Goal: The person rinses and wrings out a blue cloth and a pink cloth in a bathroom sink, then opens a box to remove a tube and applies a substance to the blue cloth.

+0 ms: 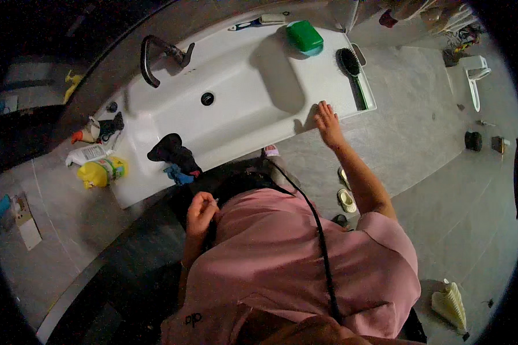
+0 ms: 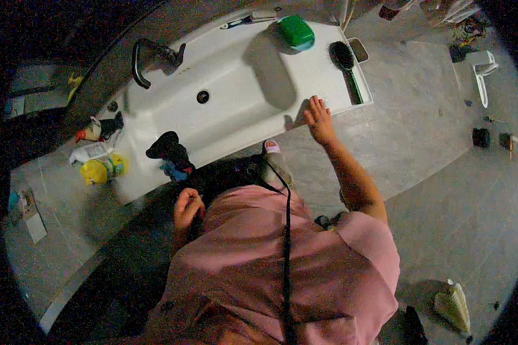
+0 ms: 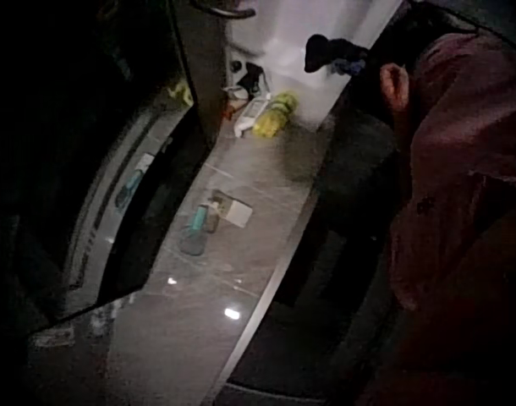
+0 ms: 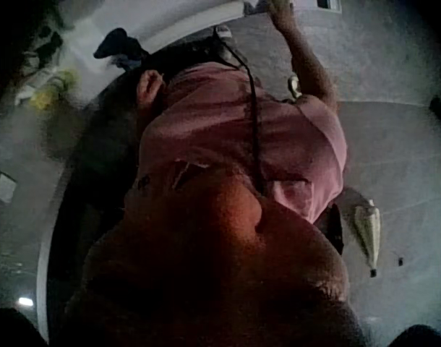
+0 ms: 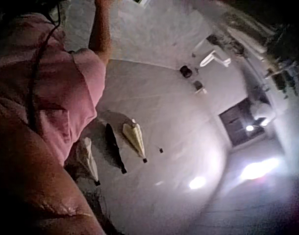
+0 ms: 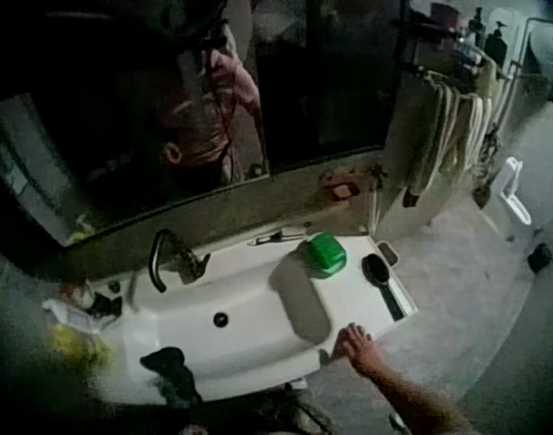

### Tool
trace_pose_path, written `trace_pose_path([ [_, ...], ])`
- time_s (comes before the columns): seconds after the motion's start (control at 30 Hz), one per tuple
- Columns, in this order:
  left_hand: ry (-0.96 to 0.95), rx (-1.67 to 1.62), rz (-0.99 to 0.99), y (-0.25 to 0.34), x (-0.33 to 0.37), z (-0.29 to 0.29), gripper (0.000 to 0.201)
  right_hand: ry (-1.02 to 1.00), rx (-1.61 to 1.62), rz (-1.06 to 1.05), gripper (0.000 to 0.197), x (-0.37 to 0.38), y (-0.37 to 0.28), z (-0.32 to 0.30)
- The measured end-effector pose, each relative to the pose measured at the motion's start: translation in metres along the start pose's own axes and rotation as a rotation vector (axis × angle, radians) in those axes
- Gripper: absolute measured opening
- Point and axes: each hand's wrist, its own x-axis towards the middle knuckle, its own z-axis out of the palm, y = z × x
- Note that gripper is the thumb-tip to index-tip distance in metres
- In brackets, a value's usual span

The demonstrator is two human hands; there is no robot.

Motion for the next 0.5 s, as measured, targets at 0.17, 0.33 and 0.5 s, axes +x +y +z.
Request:
trace_pose_path([
  [0.17,-0.047,0.02,0.031,-0.005,0.006,0.008,0.003,-0.071,1.27,0.197,0.062,0.004,0.025,-0.05],
  [0.33,-0.055,0.041,0.006,0.003,0.005,0.022,0.004,0.044,1.169,0.23,0.06,-0.003,0.045,-0.044],
  [0.5,-0.078,0.032,0.008,0.003,0.007,0.034,0.005,0.214,0.567,0.112,0.054,-0.003,0.054,0.015],
])
